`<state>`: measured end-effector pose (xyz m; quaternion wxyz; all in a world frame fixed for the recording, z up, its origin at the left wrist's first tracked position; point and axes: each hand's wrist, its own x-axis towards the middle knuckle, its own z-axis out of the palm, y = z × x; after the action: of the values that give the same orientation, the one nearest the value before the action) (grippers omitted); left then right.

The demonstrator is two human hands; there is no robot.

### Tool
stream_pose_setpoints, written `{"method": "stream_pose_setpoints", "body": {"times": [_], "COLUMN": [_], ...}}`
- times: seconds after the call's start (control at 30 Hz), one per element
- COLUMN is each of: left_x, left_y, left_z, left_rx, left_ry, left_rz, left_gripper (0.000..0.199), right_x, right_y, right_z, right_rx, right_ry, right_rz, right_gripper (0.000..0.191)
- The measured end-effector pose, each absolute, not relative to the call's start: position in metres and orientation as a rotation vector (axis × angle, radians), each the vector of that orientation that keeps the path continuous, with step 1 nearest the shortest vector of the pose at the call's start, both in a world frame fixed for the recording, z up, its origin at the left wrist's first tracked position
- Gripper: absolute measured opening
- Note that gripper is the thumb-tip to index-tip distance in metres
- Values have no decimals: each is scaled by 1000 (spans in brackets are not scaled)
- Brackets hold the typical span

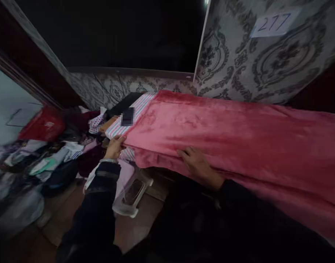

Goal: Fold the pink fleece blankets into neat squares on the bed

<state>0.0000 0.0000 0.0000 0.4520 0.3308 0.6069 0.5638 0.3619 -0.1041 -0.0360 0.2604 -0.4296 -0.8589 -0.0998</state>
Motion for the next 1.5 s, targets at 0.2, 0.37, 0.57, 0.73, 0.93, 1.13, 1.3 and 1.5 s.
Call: {"method": "stream_pose_setpoints", "body": {"times": [0.2, 0.37, 0.57, 0.73, 0.93, 1.13, 1.3, 1.5], "left_x": [0, 1, -4, 0, 59, 74, 70, 134], "left_y": [0, -1, -2, -5, -18, -12, 29, 113], "left_z": [2, 5, -2, 10, 17, -6, 26, 51], "left_rx": [866, 899, 923, 1463, 2660, 2581, 2507, 2521], "left_ry": [1464, 1458, 1511, 1927, 1785, 1730, 1573, 1530], "left_rz": [1358, 1335, 1304, 1315, 728, 201, 221, 87], "left_gripper": [48, 47, 45, 34, 56, 57, 53, 61], "right_x": [369, 369, 368, 367, 353, 351, 350, 349], "right_y": [-96, -95, -112, -95, -71, -73, -74, -76], "right_z": [-17, -12, -21, 9, 1, -40, -35, -25], "right_rx": [-1163, -1148, -1245, -1253, -1097, -1106, -1097, -1124], "right_ry": [-2333, -2251, -2430, -2430, -2630, -2677, -2667, -2659], "right_rz": [-265, -405, -35, 34, -42, 62, 180, 413], "right_gripper": [36, 40, 34, 40, 59, 66, 69, 74]}}
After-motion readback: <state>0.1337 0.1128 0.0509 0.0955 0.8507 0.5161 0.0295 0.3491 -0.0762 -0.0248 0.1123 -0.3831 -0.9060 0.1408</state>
